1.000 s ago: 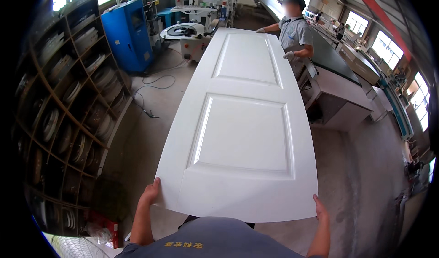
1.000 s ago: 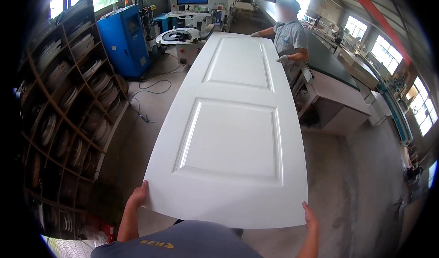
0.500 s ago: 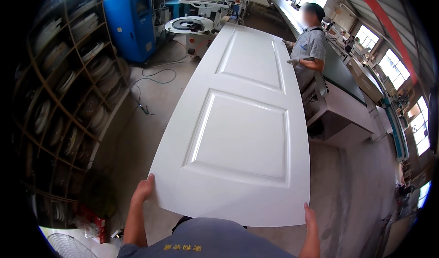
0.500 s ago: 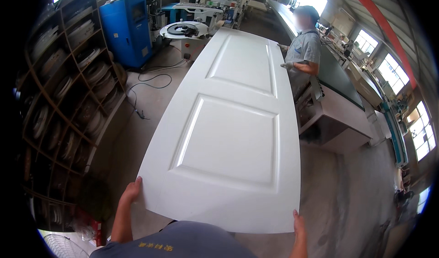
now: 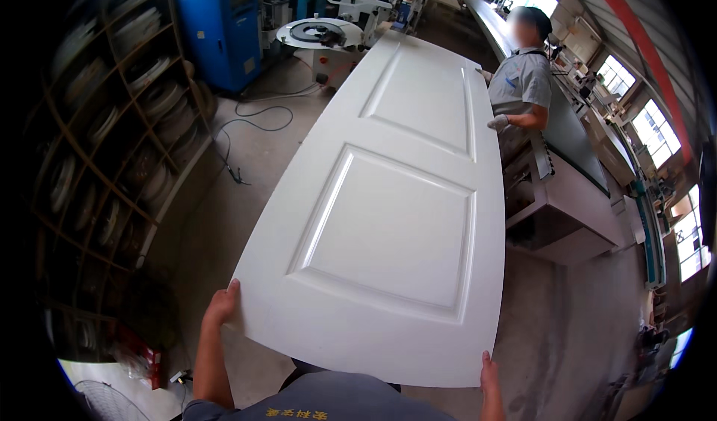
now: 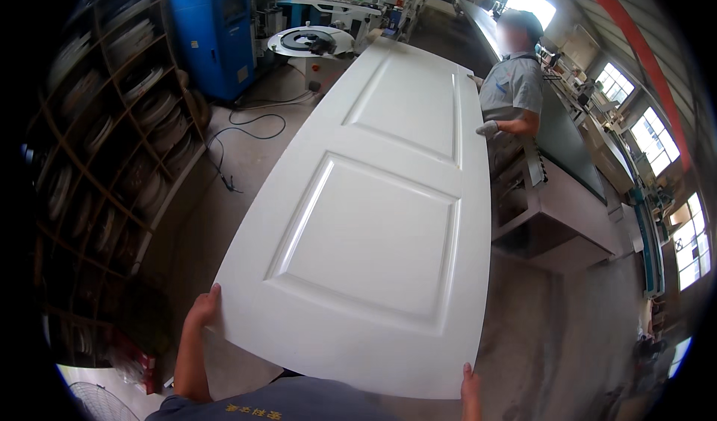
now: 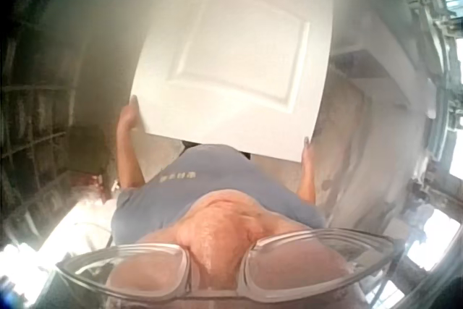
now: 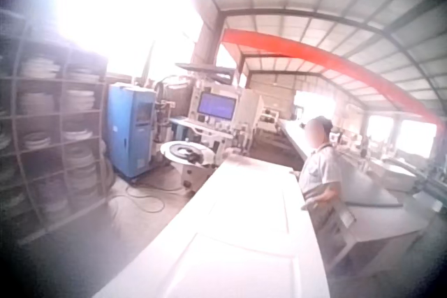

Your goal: The person moves white door panels from a stack to a processing machine with the help of another person and then uses a compressed air nozzle to clean the machine and floor.

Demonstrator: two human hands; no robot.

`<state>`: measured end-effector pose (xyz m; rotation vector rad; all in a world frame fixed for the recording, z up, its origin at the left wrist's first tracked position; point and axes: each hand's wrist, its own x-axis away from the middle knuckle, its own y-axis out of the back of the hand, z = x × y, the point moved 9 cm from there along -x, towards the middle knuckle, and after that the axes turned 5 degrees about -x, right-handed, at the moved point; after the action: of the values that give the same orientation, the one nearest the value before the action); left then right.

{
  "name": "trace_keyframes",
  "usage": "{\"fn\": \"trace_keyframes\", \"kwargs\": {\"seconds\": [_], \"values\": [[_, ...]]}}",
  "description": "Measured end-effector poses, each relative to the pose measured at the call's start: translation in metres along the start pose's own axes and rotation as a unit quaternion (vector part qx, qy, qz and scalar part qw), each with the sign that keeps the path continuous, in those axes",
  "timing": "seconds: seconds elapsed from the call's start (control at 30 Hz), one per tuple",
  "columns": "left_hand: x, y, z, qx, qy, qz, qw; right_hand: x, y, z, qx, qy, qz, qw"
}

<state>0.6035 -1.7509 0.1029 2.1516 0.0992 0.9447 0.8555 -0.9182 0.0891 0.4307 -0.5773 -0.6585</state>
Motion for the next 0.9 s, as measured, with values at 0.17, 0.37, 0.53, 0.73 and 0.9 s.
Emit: {"fn": "trace_keyframes", "kwargs": {"seconds": [0.17, 0.37, 0.53, 0.73, 0.9], "values": [[-0.001, -0.011, -0.029, -0.001, 0.010, 0.014, 1.000, -0.039, 0.005, -0.035, -0.027, -0.019, 0.019, 0.999], [-0.032, -0.010, -0.046, -0.018, 0.022, -0.005, 1.000, -0.052, -0.003, 0.004, 0.068, -0.047, -0.002, 0.997], [-0.056, -0.017, -0.071, -0.024, -0.002, -0.009, 1.000, -0.073, -0.022, 0.047, 0.037, -0.020, -0.010, 0.999], [-0.085, -0.022, -0.118, -0.006, 0.026, 0.024, 0.999, -0.123, -0.035, 0.075, 0.030, 0.031, -0.051, 0.998], [-0.129, -0.028, -0.143, 0.018, 0.003, 0.021, 1.000, -0.165, -0.051, 0.102, 0.016, 0.018, -0.017, 1.000]]}}
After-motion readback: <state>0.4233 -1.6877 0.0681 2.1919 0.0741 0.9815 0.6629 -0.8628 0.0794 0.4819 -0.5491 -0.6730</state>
